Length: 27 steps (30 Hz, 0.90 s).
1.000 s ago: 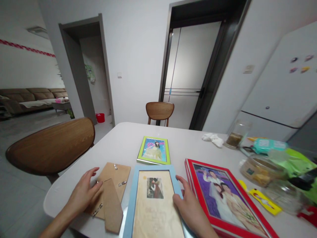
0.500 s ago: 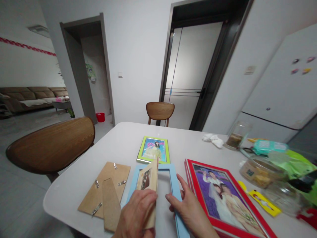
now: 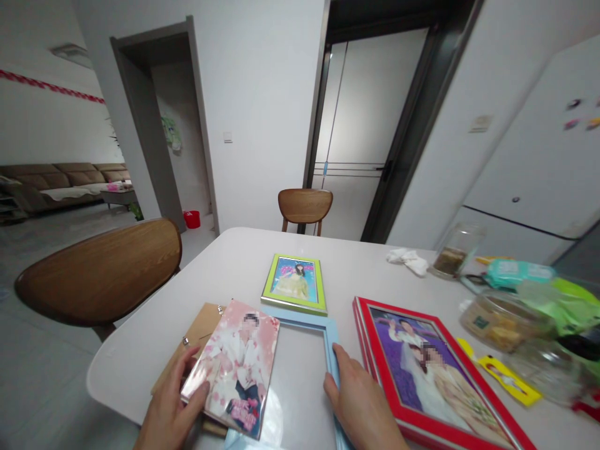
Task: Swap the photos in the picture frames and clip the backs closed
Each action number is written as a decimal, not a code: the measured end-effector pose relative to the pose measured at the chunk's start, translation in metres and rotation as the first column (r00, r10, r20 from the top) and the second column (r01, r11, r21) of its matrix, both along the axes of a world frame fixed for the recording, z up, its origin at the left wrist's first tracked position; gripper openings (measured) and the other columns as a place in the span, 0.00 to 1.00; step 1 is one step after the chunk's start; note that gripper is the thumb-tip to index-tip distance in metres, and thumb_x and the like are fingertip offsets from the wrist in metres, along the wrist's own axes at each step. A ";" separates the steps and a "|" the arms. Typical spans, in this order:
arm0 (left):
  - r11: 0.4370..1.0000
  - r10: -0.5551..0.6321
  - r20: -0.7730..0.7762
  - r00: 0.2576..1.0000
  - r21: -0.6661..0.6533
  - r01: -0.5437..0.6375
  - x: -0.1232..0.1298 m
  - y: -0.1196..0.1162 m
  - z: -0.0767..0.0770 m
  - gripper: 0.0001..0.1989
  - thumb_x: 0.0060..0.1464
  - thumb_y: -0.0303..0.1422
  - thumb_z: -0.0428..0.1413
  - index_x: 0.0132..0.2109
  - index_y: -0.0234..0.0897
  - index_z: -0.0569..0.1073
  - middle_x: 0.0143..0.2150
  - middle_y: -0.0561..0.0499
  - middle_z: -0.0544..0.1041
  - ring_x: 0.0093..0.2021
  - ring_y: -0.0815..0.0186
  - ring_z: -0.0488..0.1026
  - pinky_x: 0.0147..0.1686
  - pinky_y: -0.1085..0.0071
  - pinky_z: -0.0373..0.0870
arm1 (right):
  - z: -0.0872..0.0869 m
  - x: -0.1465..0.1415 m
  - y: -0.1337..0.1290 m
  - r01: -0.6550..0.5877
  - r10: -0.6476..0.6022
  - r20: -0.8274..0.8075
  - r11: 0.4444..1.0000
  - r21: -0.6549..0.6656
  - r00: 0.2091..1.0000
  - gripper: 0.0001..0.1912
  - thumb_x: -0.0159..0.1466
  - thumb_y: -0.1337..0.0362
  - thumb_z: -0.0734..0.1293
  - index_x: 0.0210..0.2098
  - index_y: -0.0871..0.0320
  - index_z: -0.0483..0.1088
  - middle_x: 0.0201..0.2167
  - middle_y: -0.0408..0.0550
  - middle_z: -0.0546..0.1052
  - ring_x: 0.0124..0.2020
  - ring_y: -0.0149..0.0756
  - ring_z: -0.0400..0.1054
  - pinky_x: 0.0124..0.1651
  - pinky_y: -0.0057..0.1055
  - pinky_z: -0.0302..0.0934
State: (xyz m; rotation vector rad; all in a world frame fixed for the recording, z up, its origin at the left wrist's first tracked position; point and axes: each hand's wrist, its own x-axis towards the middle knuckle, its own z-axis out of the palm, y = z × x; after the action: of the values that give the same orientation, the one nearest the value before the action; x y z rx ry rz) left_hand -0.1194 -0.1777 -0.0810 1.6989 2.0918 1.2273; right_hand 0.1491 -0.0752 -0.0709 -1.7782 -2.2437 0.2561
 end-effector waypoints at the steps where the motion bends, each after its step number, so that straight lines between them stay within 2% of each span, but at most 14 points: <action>1: 1.000 -0.009 -0.045 0.999 -0.004 0.009 0.000 0.000 -0.001 0.20 0.48 0.36 0.48 0.49 0.37 0.61 0.46 0.46 0.70 0.45 0.58 0.68 0.42 0.62 0.67 | -0.001 0.000 0.000 -0.002 0.002 0.013 1.000 0.001 1.000 0.24 0.56 0.65 0.54 0.50 0.69 0.58 0.40 0.61 0.72 0.40 0.44 0.67 0.41 0.36 0.59; 7: 1.000 -0.006 -0.265 0.964 0.018 0.012 -0.005 -0.003 -0.007 0.20 0.47 0.37 0.51 0.48 0.36 0.63 0.44 0.44 0.71 0.45 0.55 0.67 0.42 0.58 0.66 | 0.000 0.000 -0.001 -0.006 0.009 0.075 1.000 -0.031 0.997 0.22 0.56 0.65 0.53 0.49 0.68 0.59 0.40 0.61 0.71 0.41 0.44 0.66 0.42 0.37 0.59; 11: 0.988 -0.111 -0.358 0.927 0.063 0.143 -0.003 -0.007 -0.008 0.22 0.47 0.34 0.51 0.51 0.38 0.61 0.50 0.43 0.66 0.50 0.55 0.63 0.46 0.58 0.63 | 0.006 -0.002 -0.003 -0.004 0.004 0.063 1.000 0.010 0.998 0.22 0.56 0.63 0.54 0.47 0.68 0.61 0.42 0.62 0.69 0.44 0.46 0.63 0.45 0.39 0.57; 14: 0.960 -0.236 -0.389 0.891 0.052 0.277 0.003 -0.009 -0.004 0.26 0.45 0.31 0.52 0.53 0.38 0.59 0.55 0.44 0.61 0.54 0.54 0.58 0.50 0.58 0.59 | 0.014 -0.013 -0.007 -0.043 0.048 -0.072 0.997 0.067 0.996 0.23 0.55 0.61 0.56 0.48 0.65 0.61 0.45 0.59 0.67 0.46 0.46 0.61 0.48 0.40 0.54; 16: 0.944 -0.299 -0.385 0.873 0.015 0.330 0.008 -0.007 0.001 0.28 0.43 0.29 0.51 0.54 0.38 0.59 0.56 0.44 0.59 0.55 0.53 0.56 0.51 0.56 0.57 | 0.017 -0.026 -0.010 -0.105 0.099 -0.259 0.994 -0.009 0.961 0.23 0.55 0.61 0.56 0.49 0.62 0.59 0.42 0.55 0.69 0.40 0.40 0.65 0.45 0.38 0.57; 19: 0.919 -0.387 -0.350 0.853 -0.077 0.386 0.015 -0.004 0.010 0.29 0.42 0.26 0.49 0.55 0.39 0.59 0.57 0.45 0.58 0.56 0.54 0.54 0.53 0.55 0.54 | 0.014 -0.054 -0.012 -0.241 0.087 -0.571 0.949 -0.201 0.816 0.25 0.54 0.64 0.56 0.52 0.59 0.54 0.32 0.47 0.71 0.25 0.30 0.66 0.31 0.30 0.61; 21: 0.898 -0.439 -0.319 0.840 -0.140 0.417 0.019 -0.002 0.012 0.32 0.39 0.24 0.49 0.56 0.40 0.58 0.58 0.46 0.57 0.56 0.54 0.54 0.53 0.54 0.52 | 0.012 -0.072 -0.013 -0.322 0.028 -0.725 0.907 -0.271 0.688 0.27 0.52 0.68 0.57 0.52 0.59 0.53 0.28 0.42 0.69 0.21 0.27 0.64 0.24 0.25 0.59; 23: 0.882 -0.471 -0.285 0.835 -0.161 0.442 0.021 0.001 0.012 0.34 0.38 0.22 0.48 0.56 0.40 0.58 0.58 0.47 0.57 0.57 0.54 0.53 0.54 0.53 0.51 | 0.015 -0.088 -0.015 -0.373 -0.033 -0.829 0.883 -0.286 0.558 0.28 0.50 0.71 0.58 0.51 0.60 0.54 0.25 0.39 0.67 0.19 0.25 0.61 0.22 0.23 0.57; 25: 0.880 -0.473 -0.240 0.848 -0.086 0.467 0.022 0.004 0.012 0.33 0.38 0.21 0.46 0.56 0.40 0.58 0.58 0.47 0.57 0.57 0.55 0.53 0.54 0.53 0.51 | 0.027 -0.100 -0.020 -0.392 -0.054 -0.904 0.889 -0.237 0.424 0.27 0.50 0.71 0.60 0.50 0.60 0.55 0.24 0.38 0.66 0.19 0.24 0.60 0.23 0.23 0.57; 27: 0.878 -0.461 -0.136 0.877 0.077 0.473 0.022 0.009 0.015 0.30 0.43 0.22 0.45 0.56 0.39 0.57 0.58 0.47 0.58 0.57 0.57 0.54 0.54 0.55 0.51 | 0.043 -0.106 -0.027 -0.402 -0.038 -0.955 0.902 -0.159 0.293 0.25 0.51 0.67 0.62 0.49 0.59 0.56 0.26 0.40 0.68 0.22 0.25 0.62 0.27 0.24 0.59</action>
State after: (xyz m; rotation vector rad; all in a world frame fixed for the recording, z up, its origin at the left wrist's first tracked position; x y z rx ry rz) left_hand -0.0970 -0.1688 -0.0661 2.1991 1.5386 1.1218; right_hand 0.0430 -0.1025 -0.0275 -0.9052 -1.4527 1.4675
